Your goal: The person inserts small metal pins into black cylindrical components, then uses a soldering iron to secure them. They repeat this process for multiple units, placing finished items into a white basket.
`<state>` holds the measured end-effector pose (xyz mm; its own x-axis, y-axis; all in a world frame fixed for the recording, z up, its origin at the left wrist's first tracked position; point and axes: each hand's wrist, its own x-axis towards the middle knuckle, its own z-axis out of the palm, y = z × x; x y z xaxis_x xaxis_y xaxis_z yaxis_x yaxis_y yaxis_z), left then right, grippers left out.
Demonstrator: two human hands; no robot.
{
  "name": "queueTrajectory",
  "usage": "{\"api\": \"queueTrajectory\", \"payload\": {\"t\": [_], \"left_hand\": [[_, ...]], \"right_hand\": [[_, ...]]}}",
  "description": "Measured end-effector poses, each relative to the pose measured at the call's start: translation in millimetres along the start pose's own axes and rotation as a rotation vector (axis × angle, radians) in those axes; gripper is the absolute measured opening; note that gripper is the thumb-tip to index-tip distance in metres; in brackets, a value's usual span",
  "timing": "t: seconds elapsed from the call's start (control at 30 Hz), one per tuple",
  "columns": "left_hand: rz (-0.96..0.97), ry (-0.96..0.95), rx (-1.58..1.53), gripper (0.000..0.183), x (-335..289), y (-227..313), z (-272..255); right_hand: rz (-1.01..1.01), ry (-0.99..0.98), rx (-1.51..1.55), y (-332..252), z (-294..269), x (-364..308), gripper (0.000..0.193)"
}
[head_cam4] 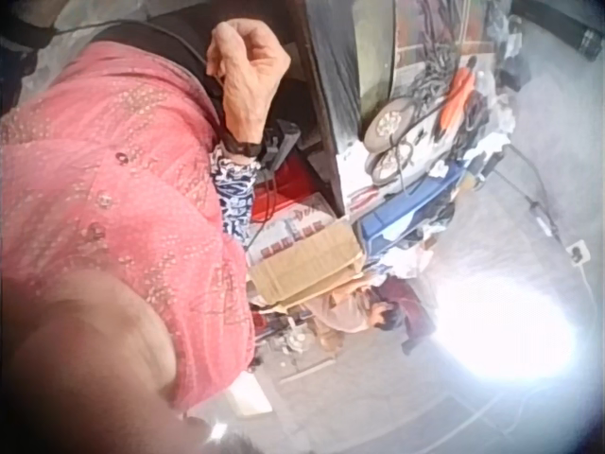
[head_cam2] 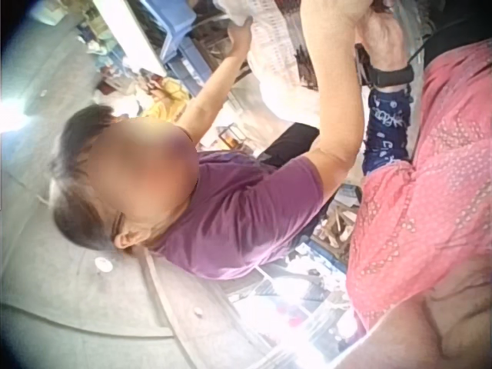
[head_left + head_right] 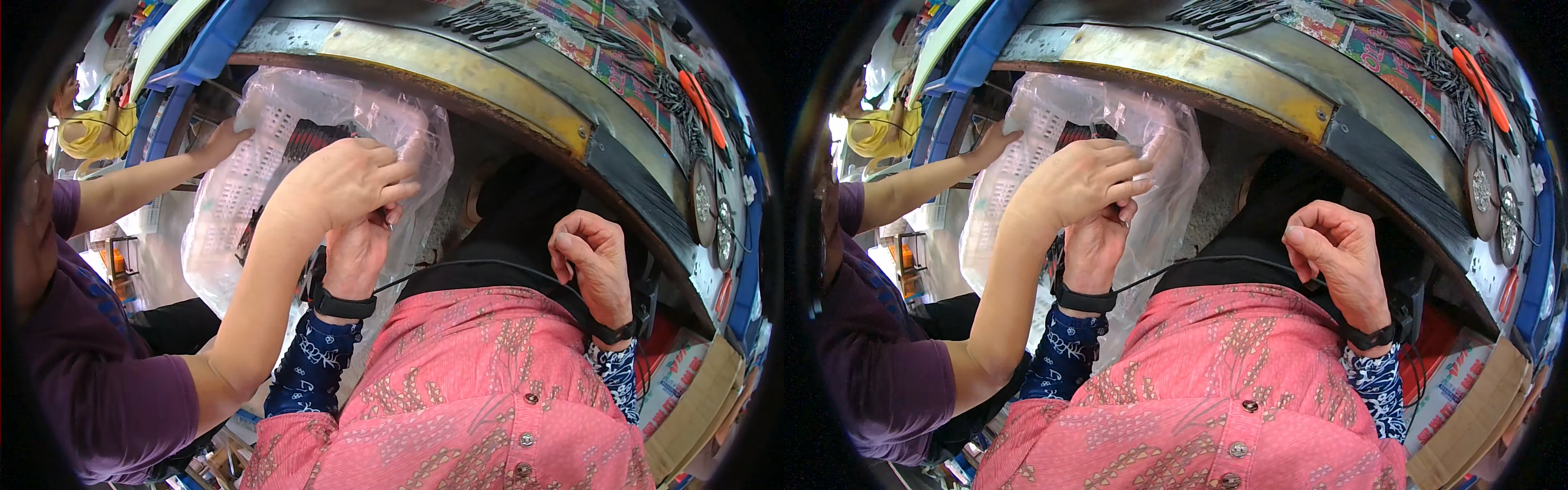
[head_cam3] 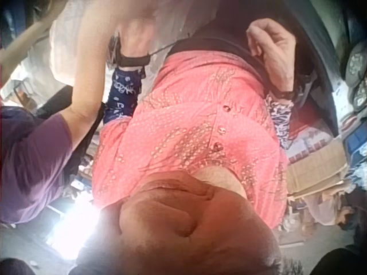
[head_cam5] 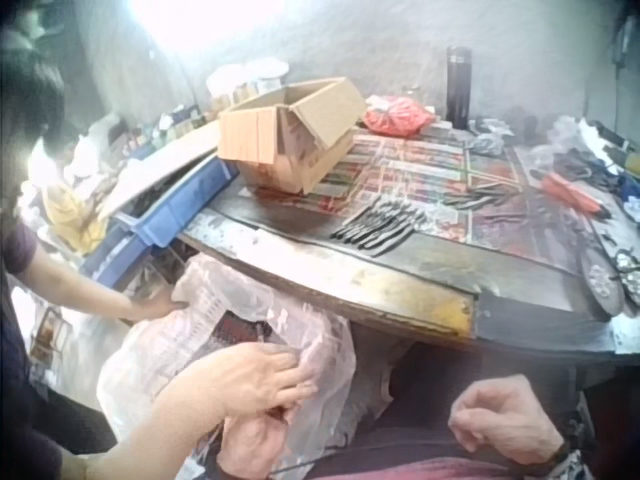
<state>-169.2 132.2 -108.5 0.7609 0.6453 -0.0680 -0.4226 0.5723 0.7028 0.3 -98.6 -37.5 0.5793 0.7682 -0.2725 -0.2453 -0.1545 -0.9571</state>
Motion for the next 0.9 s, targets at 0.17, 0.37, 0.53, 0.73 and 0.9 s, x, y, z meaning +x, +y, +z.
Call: {"api": "queueTrajectory", "payload": {"t": [0.17, 0.37, 0.53, 0.73, 0.9], "left_hand": [[0.087, 0.011, 0.066, 0.039, 1.7, -2.2, -1.8], [0.081, 0.293, -0.051, 0.042, 5.4, 0.0, 1.7], [-0.036, 0.247, 0.006, 0.031, -2.0, -9.6, 7.3], [-0.159, 0.137, 0.069, 0.021, -8.2, -19.0, 23.7], [-0.226, 0.07, 0.092, 0.019, -11.0, -32.6, 40.3]], "right_hand": [[-0.009, 0.001, -0.003, 0.0, -0.3, 0.1, 0.015], [-0.007, -0.001, 0.02, 0.8, -1.5, 0.0, 0.017], [-0.012, 0.002, 0.018, 2.5, -1.8, 0.7, 0.016], [0.009, 0.008, 0.085, 3.1, -0.2, 0.2, 0.012], [0.015, 0.009, 0.062, 4.6, -0.1, -0.8, 0.013]]}}
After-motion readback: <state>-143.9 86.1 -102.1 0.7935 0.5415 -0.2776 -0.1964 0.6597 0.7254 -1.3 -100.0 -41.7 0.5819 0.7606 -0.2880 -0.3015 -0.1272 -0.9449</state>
